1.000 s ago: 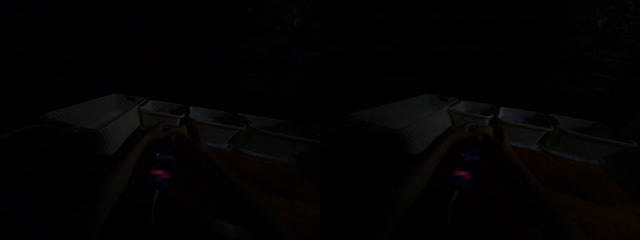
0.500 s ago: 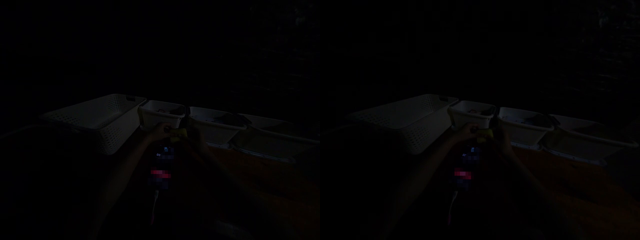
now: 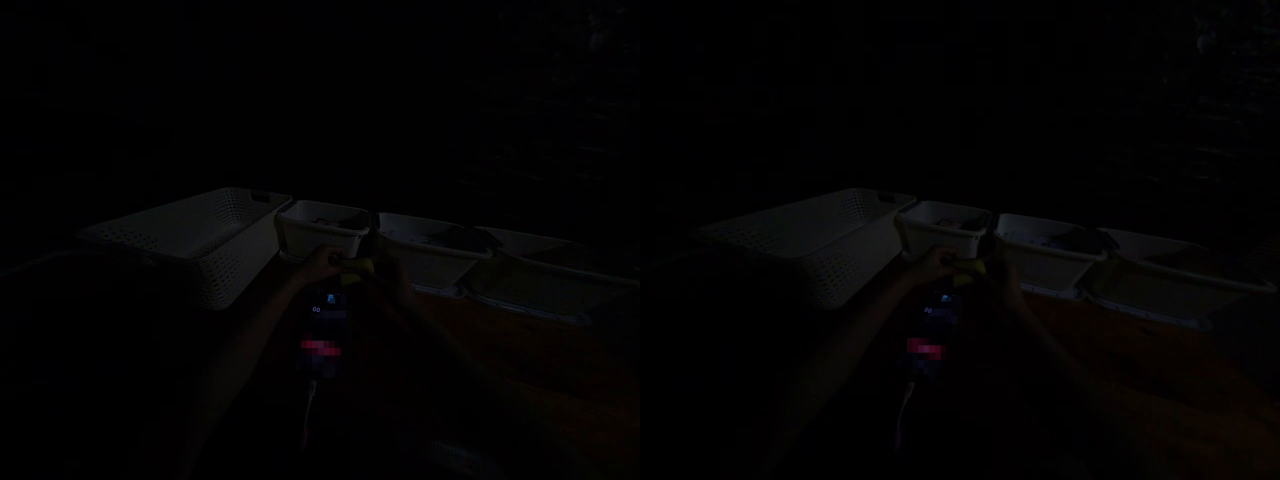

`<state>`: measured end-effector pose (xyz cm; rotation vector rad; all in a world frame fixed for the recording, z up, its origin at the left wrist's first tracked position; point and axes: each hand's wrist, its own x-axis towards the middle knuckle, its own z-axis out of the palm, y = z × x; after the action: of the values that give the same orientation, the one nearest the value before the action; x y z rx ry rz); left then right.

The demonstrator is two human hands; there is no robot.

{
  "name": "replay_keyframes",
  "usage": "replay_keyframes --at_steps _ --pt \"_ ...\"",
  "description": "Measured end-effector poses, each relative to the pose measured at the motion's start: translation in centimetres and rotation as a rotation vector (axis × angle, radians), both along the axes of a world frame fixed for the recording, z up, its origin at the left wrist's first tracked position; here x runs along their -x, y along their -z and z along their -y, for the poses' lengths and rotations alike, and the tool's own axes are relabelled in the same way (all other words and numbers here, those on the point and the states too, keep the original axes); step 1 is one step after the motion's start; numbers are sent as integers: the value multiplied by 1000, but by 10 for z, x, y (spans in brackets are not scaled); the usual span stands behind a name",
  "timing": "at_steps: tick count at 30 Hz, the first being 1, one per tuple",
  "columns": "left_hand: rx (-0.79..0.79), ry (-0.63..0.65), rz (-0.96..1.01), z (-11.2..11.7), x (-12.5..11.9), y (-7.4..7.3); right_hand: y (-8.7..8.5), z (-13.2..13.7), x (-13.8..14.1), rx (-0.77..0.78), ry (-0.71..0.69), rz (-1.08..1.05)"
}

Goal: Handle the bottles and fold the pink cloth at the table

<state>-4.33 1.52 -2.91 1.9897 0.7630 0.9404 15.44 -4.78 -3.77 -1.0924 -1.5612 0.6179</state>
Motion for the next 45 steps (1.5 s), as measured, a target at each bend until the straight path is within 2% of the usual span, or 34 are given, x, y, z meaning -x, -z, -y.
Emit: replay_keyframes --at_steps 8,17,26,32,40,45 --pt "36 -66 -30 0 0 4 3 -4 1 39 -27 -56" --pt "63 -50 -2 5 3 -4 2 -4 4 36 -42 -125" --pt "116 -18 1 7 5 -7 -1 0 7 14 -55 -105" --pt "56 -67 -19 2 6 -5 1 1 9 45 -120 -112" --pt "-77 -25 -57 2 4 -4 4 -2 5 37 -82 -76" --pt "-64 -53 -39 3 1 -3 4 0 7 6 -79 -86"
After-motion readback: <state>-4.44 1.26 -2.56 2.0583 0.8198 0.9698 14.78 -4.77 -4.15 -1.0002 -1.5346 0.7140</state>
